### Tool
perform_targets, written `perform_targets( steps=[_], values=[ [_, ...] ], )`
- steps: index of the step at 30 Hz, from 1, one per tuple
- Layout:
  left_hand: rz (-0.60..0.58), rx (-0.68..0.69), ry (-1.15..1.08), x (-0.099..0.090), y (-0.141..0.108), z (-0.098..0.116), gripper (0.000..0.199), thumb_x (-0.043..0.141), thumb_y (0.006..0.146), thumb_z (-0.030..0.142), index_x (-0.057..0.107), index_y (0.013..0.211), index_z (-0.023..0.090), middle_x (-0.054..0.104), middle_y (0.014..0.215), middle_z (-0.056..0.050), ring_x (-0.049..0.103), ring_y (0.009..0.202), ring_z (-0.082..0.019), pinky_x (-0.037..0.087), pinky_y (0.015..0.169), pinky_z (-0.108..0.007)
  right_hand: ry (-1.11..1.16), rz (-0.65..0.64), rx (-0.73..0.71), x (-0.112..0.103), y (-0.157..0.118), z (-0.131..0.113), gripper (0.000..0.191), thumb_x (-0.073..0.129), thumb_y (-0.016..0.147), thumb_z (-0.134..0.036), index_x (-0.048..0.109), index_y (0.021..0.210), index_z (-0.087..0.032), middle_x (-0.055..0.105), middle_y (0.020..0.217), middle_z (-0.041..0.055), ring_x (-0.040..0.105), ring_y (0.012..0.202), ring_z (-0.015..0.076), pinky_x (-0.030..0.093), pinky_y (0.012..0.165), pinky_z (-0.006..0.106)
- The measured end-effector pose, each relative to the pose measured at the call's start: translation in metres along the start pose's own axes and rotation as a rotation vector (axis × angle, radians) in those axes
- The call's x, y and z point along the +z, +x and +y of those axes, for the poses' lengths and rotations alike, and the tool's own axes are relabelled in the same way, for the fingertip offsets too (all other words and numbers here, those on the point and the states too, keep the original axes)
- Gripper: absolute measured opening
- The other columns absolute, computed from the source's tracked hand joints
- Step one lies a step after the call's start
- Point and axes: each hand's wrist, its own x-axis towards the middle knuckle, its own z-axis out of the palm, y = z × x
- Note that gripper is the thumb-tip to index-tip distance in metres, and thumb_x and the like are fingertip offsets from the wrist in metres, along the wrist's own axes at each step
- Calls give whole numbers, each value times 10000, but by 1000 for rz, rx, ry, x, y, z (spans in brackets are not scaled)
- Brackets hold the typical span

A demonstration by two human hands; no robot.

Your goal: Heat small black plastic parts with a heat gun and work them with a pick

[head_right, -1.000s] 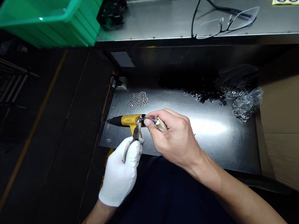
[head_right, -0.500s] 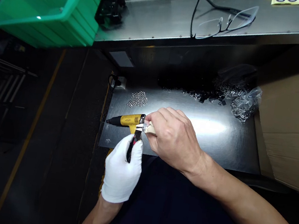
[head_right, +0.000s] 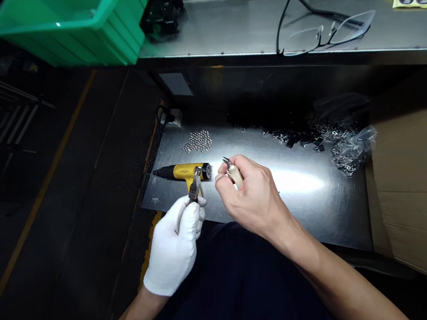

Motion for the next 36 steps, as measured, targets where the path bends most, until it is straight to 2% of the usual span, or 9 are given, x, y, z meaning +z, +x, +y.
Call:
perform_targets(
  steps=[2,4,7,9,12,15,23,31,36],
  values=[
    [30,16,25,-1,1,-1,268,463,1070,393,646,977,222,626,751,2,583,653,-151,506,645,-269,42,-126,87,-7,-4,-4,154,486,996,-200,634,987,-241,610,744,-23,539,631,173,424,585,322],
    [76,52,79,-1,2,-3,242,483,1062,370,660,1008,215,684,838,-23,647,746,-173,538,715,-284,43,-204,83,-12,-9,-11,167,435,1045,-237,593,994,-248,668,901,16,600,765,203,467,678,356],
    [134,105,114,0,4,-5,232,515,1050,348,674,1124,197,741,1012,-69,711,925,-209,570,855,-323,11,-294,56,-17,-15,-23,222,448,1081,-392,474,902,-264,638,885,7,586,763,205,472,692,372],
    [155,131,116,1,5,-7,252,523,1046,341,673,1181,189,751,1088,-91,721,1009,-224,575,918,-346,5,-345,43,-17,-17,-30,238,451,1085,-410,449,893,-269,633,876,-4,583,752,195,466,675,361],
    [169,170,131,1,5,-9,245,524,1046,313,672,1198,190,757,1123,-94,726,1049,-225,579,946,-352,0,-364,34,-17,-17,-35,171,466,1083,-373,481,951,-266,658,898,-3,611,782,192,464,669,345],
    [171,188,142,1,4,-9,232,532,1042,284,669,1207,198,760,1133,-81,729,1052,-215,583,943,-335,10,-392,32,-15,-16,-35,159,466,1085,-384,515,993,-264,646,843,-23,593,714,176,434,612,331],
    [165,194,165,2,4,-9,248,533,1041,293,672,1228,208,767,1153,-83,737,1058,-228,604,931,-345,65,-411,37,-14,-13,-32,221,467,1088,-394,556,935,-261,565,745,-54,502,612,142,374,537,309],
    [151,184,142,3,4,-6,239,543,1034,246,672,1232,216,761,1145,-58,729,1058,-215,590,933,-329,81,-409,40,-15,-14,-31,284,435,1098,-437,545,913,-252,573,776,-42,508,654,147,384,567,309],
    [148,193,142,3,4,-5,226,549,1031,239,673,1218,212,762,1131,-55,731,1035,-213,587,908,-320,72,-405,36,-15,-12,-32,267,452,1093,-402,542,892,-252,552,756,-50,495,643,142,374,571,310]
  ],
)
